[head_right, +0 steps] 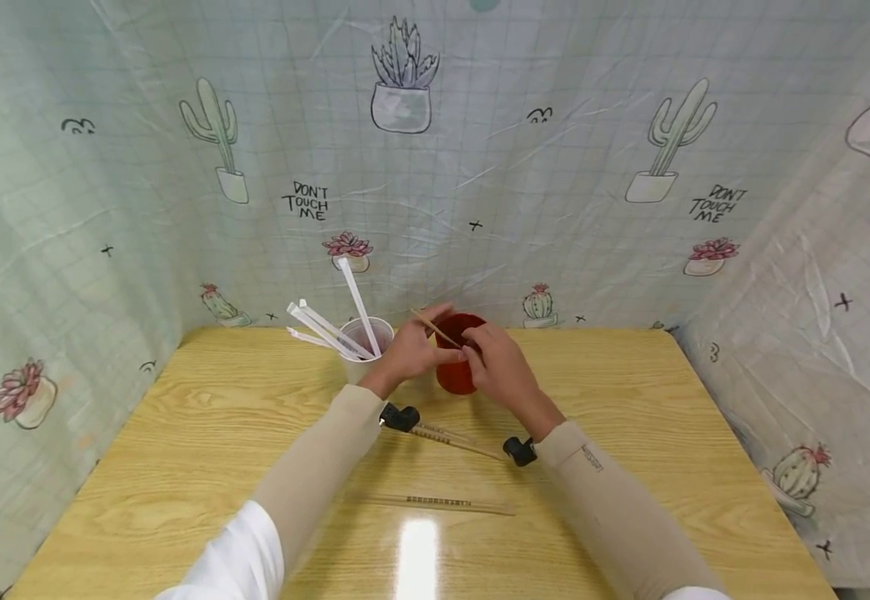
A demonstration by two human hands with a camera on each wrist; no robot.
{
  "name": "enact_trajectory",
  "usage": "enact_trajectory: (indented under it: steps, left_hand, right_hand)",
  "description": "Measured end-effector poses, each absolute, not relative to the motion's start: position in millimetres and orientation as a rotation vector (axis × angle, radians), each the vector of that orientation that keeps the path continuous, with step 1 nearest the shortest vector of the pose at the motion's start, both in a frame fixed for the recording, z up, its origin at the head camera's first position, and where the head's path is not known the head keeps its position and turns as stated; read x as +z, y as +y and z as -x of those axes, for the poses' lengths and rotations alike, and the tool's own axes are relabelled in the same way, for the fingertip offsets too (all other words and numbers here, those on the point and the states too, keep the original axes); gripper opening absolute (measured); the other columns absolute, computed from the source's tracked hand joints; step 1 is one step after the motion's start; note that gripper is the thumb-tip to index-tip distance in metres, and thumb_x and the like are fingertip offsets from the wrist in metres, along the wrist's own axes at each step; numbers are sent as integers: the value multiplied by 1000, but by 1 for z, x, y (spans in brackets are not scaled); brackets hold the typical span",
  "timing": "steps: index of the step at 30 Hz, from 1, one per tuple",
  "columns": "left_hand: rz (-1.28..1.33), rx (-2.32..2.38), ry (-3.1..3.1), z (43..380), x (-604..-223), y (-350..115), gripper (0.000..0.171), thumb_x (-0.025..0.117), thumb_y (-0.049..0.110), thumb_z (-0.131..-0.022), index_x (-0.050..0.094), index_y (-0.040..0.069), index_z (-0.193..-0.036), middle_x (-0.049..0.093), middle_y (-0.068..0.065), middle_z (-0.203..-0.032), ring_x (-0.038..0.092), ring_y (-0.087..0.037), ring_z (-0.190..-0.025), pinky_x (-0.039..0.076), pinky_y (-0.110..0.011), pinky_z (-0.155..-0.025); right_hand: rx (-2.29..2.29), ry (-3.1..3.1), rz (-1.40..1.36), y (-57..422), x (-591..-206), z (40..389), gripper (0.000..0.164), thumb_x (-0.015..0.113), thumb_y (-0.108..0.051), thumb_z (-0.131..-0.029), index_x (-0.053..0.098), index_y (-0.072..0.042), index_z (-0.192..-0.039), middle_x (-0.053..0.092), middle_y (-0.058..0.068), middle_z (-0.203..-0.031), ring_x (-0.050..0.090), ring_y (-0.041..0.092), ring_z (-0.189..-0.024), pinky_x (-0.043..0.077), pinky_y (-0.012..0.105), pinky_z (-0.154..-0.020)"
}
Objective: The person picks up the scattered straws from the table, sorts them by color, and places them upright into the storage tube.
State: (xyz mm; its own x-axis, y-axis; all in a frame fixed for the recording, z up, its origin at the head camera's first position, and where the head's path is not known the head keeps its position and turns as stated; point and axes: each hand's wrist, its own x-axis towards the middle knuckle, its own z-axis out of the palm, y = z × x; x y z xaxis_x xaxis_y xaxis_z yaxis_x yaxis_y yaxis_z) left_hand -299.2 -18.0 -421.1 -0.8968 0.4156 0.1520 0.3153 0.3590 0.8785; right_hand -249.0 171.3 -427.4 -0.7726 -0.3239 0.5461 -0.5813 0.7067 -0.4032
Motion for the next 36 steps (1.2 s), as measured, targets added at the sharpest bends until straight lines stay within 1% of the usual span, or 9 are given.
enact_trajectory:
  steps: [3, 6, 11, 14, 16, 20, 24, 28, 36]
  left_hand:
    - [-680, 1614, 2499, 299, -422, -18, 88, 90, 20, -82, 46, 9, -157, 57, -11, -153, 58, -30, -138, 50, -43, -115]
    - [-673, 1625, 2501, 300, -423, -18, 87, 91, 20, -81, 48, 10, -156, 58, -10, -153, 57, -29, -138, 49, -43, -116]
    - [-666, 1606, 2502, 300, -423, -20, 86, 91, 23, -81, 49, 11, -155, 56, -9, -154, 55, -30, -141, 49, -45, -117]
    - [-654, 1597, 2501, 301, -423, -20, 86, 91, 25, -81, 50, 12, -155, 56, -8, -155, 55, -30, -141, 49, -45, -117]
    - [-644, 1598, 2504, 301, -423, -20, 85, 91, 25, -81, 50, 13, -154, 57, -8, -154, 55, -29, -141, 48, -45, -117]
    - [-637, 1606, 2499, 301, -425, -20, 84, 90, 24, -81, 51, 13, -154, 57, -7, -154, 54, -28, -141, 48, -44, -118]
    - [-629, 1580, 2507, 301, -426, -19, 84, 90, 25, -81, 51, 14, -154, 57, -6, -154, 54, -27, -142, 48, -43, -118]
    - [-633, 1560, 2530, 301, -425, -19, 83, 90, 26, -82, 51, 14, -154, 57, -6, -154, 54, -26, -142, 48, -43, -117]
    - [-628, 1550, 2539, 301, -423, -19, 82, 90, 25, -82, 52, 14, -153, 57, -5, -154, 54, -26, -142, 48, -43, -118]
  right_hand:
    - [876, -2400, -678, 173, -435, 241, 12, 71, -3, -96, 71, 0, -108, 67, 10, -95, 58, 23, -80, 53, 34, -68]
    - [992, -2343, -671, 175, -443, 229, 12, 76, -1, -91, 72, -2, -102, 63, 6, -86, 53, 21, -74, 47, 29, -64]
    - [1109, -2369, -739, 178, -457, 210, 17, 79, 4, -87, 73, -4, -100, 65, 4, -86, 50, 15, -71, 43, 24, -61]
    - [1118, -2449, -793, 180, -464, 200, 19, 80, 4, -85, 73, -5, -100, 68, 4, -89, 53, 14, -72, 46, 23, -61]
    - [1127, -2508, -831, 182, -468, 195, 20, 80, 5, -84, 74, -5, -101, 70, 6, -90, 55, 15, -74, 49, 25, -63]
    - [1112, -2650, -876, 183, -476, 188, 17, 79, 3, -86, 76, -4, -100, 71, 4, -88, 57, 12, -77, 52, 27, -68]
    - [1053, -2791, -891, 184, -482, 185, 13, 79, -2, -88, 77, -10, -99, 70, -3, -87, 56, 7, -78, 52, 23, -70]
    - [1037, -2847, -898, 187, -485, 184, 15, 82, -3, -86, 78, -14, -96, 72, -5, -89, 58, 5, -80, 53, 24, -72]
    - [1040, -2881, -940, 190, -487, 186, 13, 81, -5, -87, 78, -15, -94, 72, -6, -90, 60, 3, -82, 54, 23, -73]
